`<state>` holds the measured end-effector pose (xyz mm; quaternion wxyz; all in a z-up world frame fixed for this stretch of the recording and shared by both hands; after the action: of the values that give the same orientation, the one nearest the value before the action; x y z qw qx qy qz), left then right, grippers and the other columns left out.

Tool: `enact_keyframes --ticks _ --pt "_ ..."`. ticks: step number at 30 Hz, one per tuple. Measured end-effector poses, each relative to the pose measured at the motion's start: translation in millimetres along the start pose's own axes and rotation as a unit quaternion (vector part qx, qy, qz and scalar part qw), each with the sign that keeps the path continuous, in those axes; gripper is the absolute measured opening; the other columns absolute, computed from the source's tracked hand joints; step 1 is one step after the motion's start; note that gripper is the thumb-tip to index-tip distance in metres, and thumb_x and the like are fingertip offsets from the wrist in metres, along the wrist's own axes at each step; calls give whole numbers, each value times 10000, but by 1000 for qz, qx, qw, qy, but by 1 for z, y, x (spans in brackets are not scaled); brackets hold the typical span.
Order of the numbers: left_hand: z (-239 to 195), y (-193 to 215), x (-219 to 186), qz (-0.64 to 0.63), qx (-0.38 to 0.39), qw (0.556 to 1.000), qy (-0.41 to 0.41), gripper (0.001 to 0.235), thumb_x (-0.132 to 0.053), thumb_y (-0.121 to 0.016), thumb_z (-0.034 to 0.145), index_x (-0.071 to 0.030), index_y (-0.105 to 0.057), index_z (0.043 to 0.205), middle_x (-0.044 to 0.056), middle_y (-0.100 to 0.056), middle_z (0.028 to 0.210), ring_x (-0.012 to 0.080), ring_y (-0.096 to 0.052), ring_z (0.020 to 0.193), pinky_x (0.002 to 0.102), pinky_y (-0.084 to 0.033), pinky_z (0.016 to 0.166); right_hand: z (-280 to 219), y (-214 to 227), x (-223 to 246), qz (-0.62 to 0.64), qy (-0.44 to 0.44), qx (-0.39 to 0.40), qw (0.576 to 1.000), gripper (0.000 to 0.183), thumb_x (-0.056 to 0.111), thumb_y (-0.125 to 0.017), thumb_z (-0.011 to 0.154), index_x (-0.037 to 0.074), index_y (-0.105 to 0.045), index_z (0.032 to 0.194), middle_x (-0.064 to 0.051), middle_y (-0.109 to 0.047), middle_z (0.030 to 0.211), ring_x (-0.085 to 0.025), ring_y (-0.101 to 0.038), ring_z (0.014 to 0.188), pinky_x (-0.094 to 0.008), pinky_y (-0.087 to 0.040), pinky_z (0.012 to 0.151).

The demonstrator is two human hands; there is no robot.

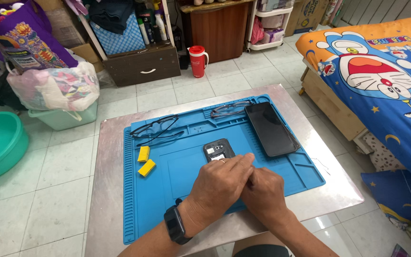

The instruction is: The person uses a screwdriver to remove screws from the back of a smartphone placed on a blue work mat. They then use a prying tool to separate the back cover from the phone's body, eventually lifting the cover off to reveal the internal components.

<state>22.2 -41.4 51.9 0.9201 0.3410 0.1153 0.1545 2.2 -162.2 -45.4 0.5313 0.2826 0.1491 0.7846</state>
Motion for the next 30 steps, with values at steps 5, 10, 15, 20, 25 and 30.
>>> enact_keyframes --ticks 5,10,15,20,25,30 --pt "0 5 -1 -9 15 1000 14 251 -175 -630 1081 -37 -717 1272 121 -777 1102 257 -719 722 372 -554 600 -9 -11 -7 28 -14 45 998 280 17 -655 824 112 -453 655 -46 -481 532 -205 -404 464 -393 -315 425" --pt "-3 -1 3 -1 16 1000 25 308 -233 -614 1085 -61 -712 1321 152 -787 1198 296 -757 819 415 -574 686 3 2 3 15 -2 50 999 174 41 -666 872 100 -524 791 -51 -557 665 -207 -495 563 -377 -381 471" --pt "2 5 -5 4 21 1000 21 313 -285 -575 1092 -80 -709 1286 138 -745 1242 322 -720 792 442 -535 651 17 12 19 3 16 58 998 74 77 -682 944 81 -630 996 -59 -672 865 -210 -633 710 -353 -480 539" --pt "4 8 -4 2 27 999 20 359 -325 -567 1090 -57 -696 1290 149 -733 1240 338 -723 900 443 -536 654 15 13 17 -30 9 65 997 42 85 -691 969 109 -662 986 -35 -680 826 -208 -626 649 -349 -477 526" --pt "5 12 -6 -6 14 1000 18 348 -315 -549 1089 -54 -715 1248 149 -748 1226 350 -733 897 445 -540 669 6 1 6 -58 22 72 995 145 -7 -654 892 120 -609 839 -29 -560 664 -186 -475 512 -370 -359 440" --pt "4 9 -1 -12 35 999 33 385 -326 -573 1082 -42 -690 1313 168 -727 1278 338 -727 906 462 -546 658 12 -9 -4 -73 -53 185 979 125 178 -707 915 128 -653 1015 -62 -665 700 -295 -595 528 -443 -437 451"
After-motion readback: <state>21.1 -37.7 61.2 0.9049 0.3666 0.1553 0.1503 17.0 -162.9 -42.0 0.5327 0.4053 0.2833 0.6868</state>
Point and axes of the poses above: each hand's wrist, its own z-axis towards the middle knuckle, its own y-axis out of the back of the hand, x = y × z, the point moved 7 cm from there along z, towards the middle knuckle
